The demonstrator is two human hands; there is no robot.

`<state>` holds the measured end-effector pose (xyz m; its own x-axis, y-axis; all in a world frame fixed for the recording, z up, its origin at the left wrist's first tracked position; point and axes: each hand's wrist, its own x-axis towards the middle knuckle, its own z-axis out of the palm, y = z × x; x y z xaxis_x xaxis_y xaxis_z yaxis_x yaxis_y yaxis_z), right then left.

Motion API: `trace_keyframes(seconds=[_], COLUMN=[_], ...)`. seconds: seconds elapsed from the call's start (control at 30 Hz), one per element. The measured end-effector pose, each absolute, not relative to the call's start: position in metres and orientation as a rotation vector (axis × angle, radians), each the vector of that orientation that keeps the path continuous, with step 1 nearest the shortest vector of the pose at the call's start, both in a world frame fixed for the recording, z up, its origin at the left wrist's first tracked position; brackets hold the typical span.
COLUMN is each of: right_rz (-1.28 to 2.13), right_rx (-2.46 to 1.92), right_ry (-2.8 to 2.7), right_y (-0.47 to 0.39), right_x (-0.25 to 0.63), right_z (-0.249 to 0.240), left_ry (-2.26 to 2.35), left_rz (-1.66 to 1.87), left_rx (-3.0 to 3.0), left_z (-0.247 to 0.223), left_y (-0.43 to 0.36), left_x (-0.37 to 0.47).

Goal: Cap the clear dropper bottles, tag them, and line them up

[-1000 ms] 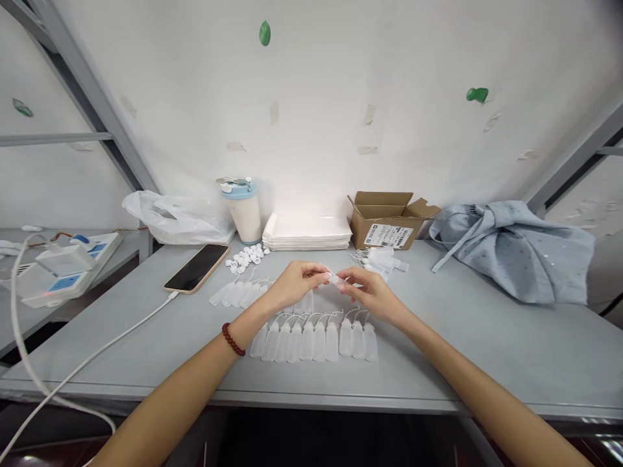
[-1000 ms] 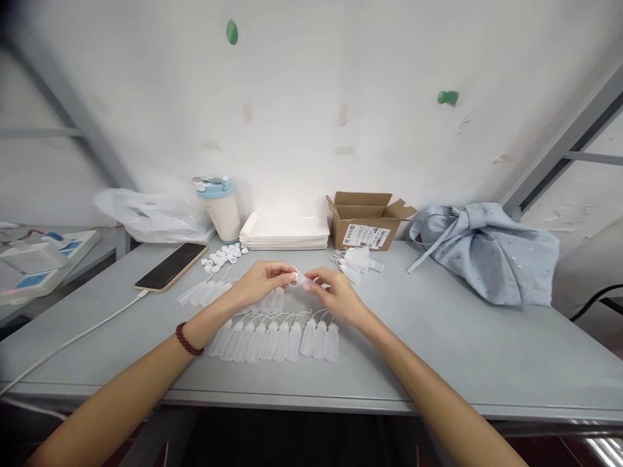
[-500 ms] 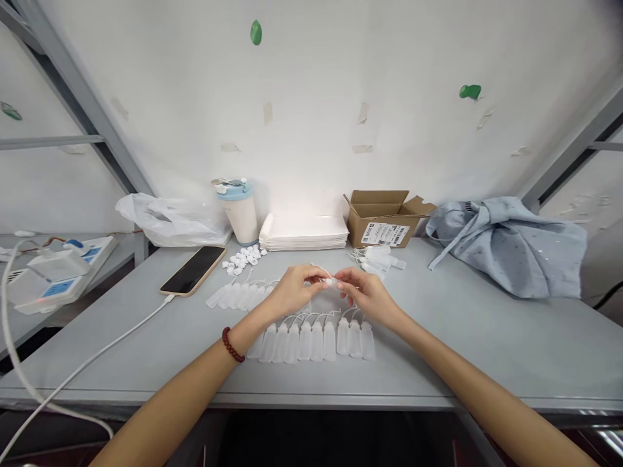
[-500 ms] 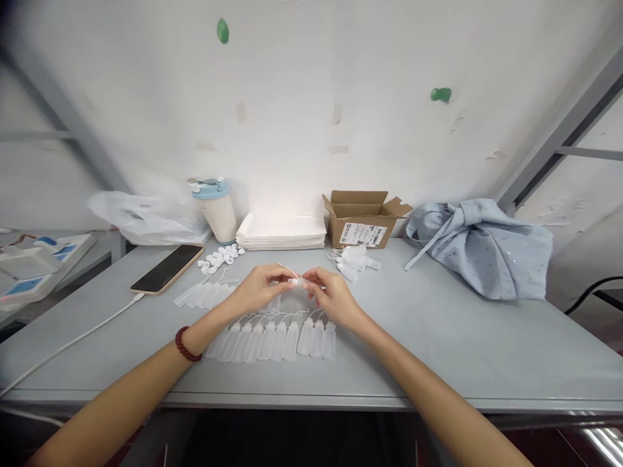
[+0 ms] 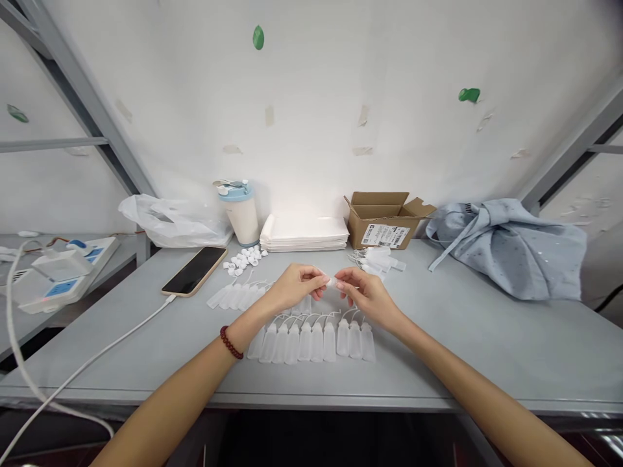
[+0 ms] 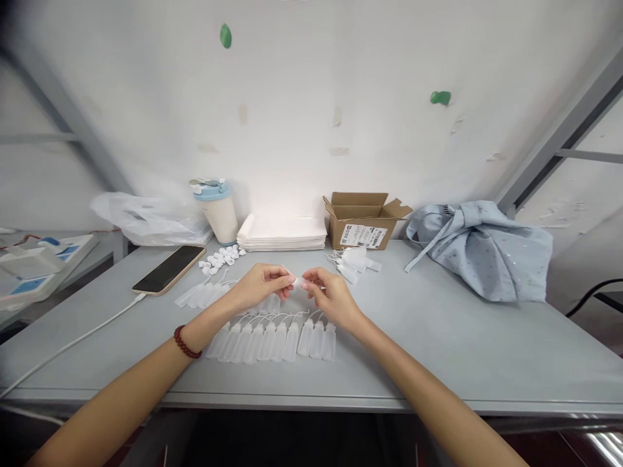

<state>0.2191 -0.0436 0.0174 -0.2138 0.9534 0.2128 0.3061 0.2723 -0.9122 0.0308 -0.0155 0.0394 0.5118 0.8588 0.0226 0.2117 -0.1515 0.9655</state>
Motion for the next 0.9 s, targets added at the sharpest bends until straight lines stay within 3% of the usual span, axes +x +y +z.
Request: trace_keyframes(seconds=[0.3,0.57,0.9], right_rz=[1.211,1.233,0.784], right_rx=[-1.094,-1.087,-1.155], right_ry=[-1.578,-1.638,-1.871], right_y=[-0.0417,-0.0427,-0.0448], right_x=[0.2213,0.2205,0.2221], right_z=[0.0218,0.0219,0.0180], left_ry=[0.863,0.916,1.047], left_rz=[0.870,0.718,0.621], left_rx=[1.839,1.760,1.601], left_z=[0.0390,0.0391,0.0440], left_y=[-0.0208,-0.0177,-0.0209], left_x=[0.0354,0.0322,0.0342])
